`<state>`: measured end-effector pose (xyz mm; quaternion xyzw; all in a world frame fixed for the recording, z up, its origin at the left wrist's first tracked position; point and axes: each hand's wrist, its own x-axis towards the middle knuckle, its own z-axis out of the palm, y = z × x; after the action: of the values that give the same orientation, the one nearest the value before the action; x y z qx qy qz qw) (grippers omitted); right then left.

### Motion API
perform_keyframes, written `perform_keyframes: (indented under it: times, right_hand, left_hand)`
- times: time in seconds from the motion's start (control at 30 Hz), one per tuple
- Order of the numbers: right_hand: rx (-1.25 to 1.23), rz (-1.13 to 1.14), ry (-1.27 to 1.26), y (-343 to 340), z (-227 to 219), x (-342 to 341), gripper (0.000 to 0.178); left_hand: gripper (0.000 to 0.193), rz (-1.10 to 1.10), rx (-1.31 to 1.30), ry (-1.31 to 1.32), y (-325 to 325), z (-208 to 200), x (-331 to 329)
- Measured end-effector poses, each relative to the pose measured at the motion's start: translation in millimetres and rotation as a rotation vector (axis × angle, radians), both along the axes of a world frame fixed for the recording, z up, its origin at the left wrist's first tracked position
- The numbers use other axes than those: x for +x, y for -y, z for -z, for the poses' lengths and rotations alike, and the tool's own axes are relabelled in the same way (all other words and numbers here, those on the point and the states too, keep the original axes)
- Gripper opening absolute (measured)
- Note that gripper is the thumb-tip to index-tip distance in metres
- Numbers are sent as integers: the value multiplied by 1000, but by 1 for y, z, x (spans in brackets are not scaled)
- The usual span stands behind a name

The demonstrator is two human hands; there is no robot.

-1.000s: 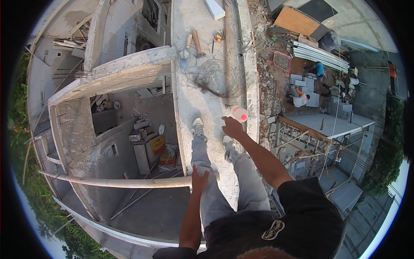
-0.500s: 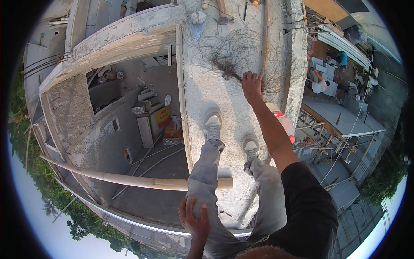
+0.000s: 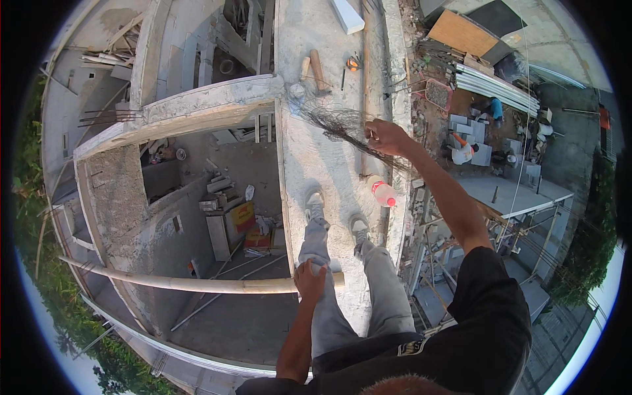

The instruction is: The person secures metal beams with wire using pliers.

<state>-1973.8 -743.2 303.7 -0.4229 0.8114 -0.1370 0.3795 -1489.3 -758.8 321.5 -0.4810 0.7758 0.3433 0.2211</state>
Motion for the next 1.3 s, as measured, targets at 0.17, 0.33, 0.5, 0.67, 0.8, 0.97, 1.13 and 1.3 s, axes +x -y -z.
perform_keyframes:
  times: [0.17, 0.33, 0.5, 0.67, 0.8, 0.97, 1.13, 1.3]
  right_hand:
    - [-134, -29, 99, 1, -194, 21, 16]
    - [-142, 25, -75, 12, -311, 117, 16]
    - [-364, 163, -91, 14, -336, 214, 24]
    - [-624, 42, -152, -6, -360, 252, 32]
    - [-738, -174, -274, -18, -396, 242, 40]
    - [-896, -395, -76, -15, -411, 239, 45]
    - [-1016, -605, -8, 12, -420, 266, 36]
    - [-1042, -671, 13, 40, -424, 313, 33]
  left_hand:
    - [69, -569, 832, -271, 52, -124, -131]
    - [62, -834, 1191, -776, 91, -229, -210]
    - [34, -1030, 1046, -744, 107, -264, -190]
    - [40, -1218, 864, -840, 105, -308, -131]
    - [46, -1361, 712, -1024, 112, -339, -54]
    - [51, -1592, 428, -1420, 100, -391, -9]
    - [45, -1807, 247, -1798, 94, -403, 29]
    - [39, -1933, 64, -1964, 66, -403, 97]
